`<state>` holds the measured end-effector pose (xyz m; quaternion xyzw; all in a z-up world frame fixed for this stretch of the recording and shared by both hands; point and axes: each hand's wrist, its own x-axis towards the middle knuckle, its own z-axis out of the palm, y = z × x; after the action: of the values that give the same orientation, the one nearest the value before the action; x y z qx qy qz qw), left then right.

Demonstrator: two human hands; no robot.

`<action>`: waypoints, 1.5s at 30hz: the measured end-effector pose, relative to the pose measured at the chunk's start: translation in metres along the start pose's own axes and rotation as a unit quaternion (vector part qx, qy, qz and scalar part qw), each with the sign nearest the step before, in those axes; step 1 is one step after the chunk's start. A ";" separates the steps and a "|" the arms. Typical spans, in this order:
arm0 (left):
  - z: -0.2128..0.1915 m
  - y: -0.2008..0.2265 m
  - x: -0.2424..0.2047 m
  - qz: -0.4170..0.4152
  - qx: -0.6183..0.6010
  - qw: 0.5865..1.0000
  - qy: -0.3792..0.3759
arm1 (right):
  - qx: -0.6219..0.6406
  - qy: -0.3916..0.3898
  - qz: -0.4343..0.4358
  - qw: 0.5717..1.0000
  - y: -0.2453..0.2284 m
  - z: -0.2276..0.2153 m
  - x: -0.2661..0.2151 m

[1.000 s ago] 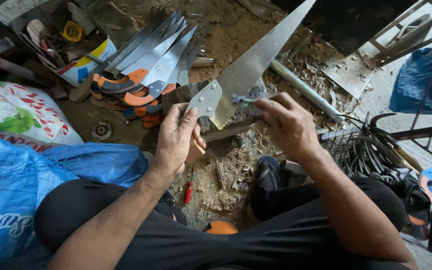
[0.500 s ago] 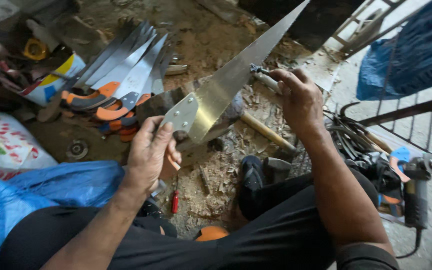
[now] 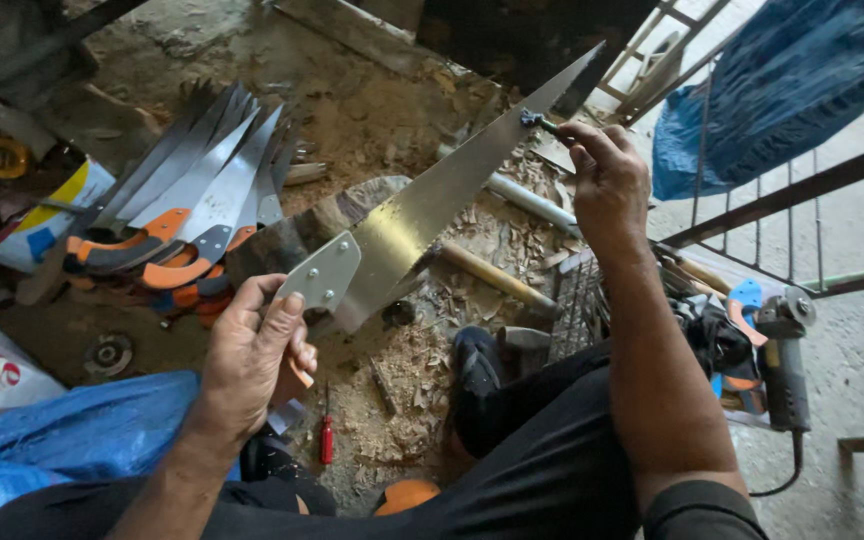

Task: The person sits on the floor and uses a wire brush to scrub the blade of a hand saw. They handle multiple saws one at a time, brushing along the teeth and flat surfaces, then placing each saw aside after cleaning.

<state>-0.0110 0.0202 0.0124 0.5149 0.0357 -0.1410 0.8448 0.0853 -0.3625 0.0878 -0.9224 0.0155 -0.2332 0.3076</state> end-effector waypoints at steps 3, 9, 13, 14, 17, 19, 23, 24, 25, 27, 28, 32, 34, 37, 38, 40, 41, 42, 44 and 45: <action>-0.002 -0.001 0.002 0.000 0.018 1.000 0.001 | -0.030 0.023 -0.021 0.999 0.008 -0.001 0.004; -0.005 -0.001 0.001 -0.022 0.003 1.000 -0.005 | -0.037 0.054 -0.011 0.998 0.030 -0.004 0.011; -0.007 0.001 0.000 -0.030 0.008 0.999 -0.013 | -0.053 0.081 -0.030 0.995 0.055 -0.012 0.018; -0.008 0.001 -0.001 -0.028 0.012 0.999 -0.013 | -0.063 0.090 -0.034 0.993 0.063 -0.013 0.019; -0.008 0.004 -0.003 -0.024 0.018 0.999 -0.023 | -0.039 0.117 -0.026 0.992 0.088 -0.015 0.028; -0.007 0.007 -0.004 -0.022 0.027 0.999 -0.027 | -0.038 0.141 -0.012 0.989 0.102 -0.019 0.038; 0.001 0.014 -0.003 -0.017 0.073 0.997 -0.012 | -0.080 0.225 -0.069 0.969 0.110 -0.030 0.045; 0.003 0.015 -0.002 -0.017 0.088 0.996 -0.004 | -0.071 0.202 -0.057 0.975 0.105 -0.028 0.041; 0.004 0.015 -0.002 -0.010 0.084 0.996 -0.009 | -0.059 0.174 -0.049 0.982 0.098 -0.025 0.037; 0.006 0.014 -0.002 0.003 0.075 0.997 -0.016 | -0.051 0.120 -0.074 0.989 0.077 -0.014 0.022; 0.006 0.012 -0.003 0.017 0.073 0.997 -0.015 | -0.054 0.095 -0.108 0.988 0.065 -0.006 0.014; 0.012 0.012 0.004 0.053 0.054 0.996 -0.040 | -0.123 0.059 -0.170 0.976 0.038 0.009 -0.011; 0.012 0.016 0.003 0.067 0.061 0.995 -0.036 | -0.148 0.086 -0.163 0.972 0.037 0.005 -0.008; 0.013 0.021 -0.001 0.069 0.094 0.993 -0.029 | -0.112 0.117 -0.078 0.984 0.051 -0.022 -0.003; 0.013 0.023 -0.003 0.067 0.098 0.993 -0.027 | -0.106 0.115 -0.086 0.984 0.055 -0.027 0.003; 0.012 0.022 -0.007 0.060 0.103 0.993 -0.021 | -0.101 0.112 -0.093 0.984 0.055 -0.035 0.001; 0.014 0.024 -0.004 0.064 0.109 0.992 -0.017 | -0.069 0.120 -0.109 0.984 0.051 -0.034 0.000; 0.015 0.025 0.000 0.067 0.114 0.991 -0.013 | -0.037 0.127 -0.125 0.983 0.044 -0.028 -0.003; 0.019 0.021 -0.004 0.085 0.137 0.987 -0.012 | 0.033 0.075 -0.137 0.987 0.019 -0.002 -0.018; 0.019 0.023 0.001 0.098 0.153 0.983 -0.020 | 0.071 0.034 -0.132 0.988 0.005 0.012 -0.025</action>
<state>-0.0054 0.0128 0.0409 0.6361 -0.0536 -0.0710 0.7665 0.0690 -0.3552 0.0664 -0.8840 -0.1125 -0.3031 0.3377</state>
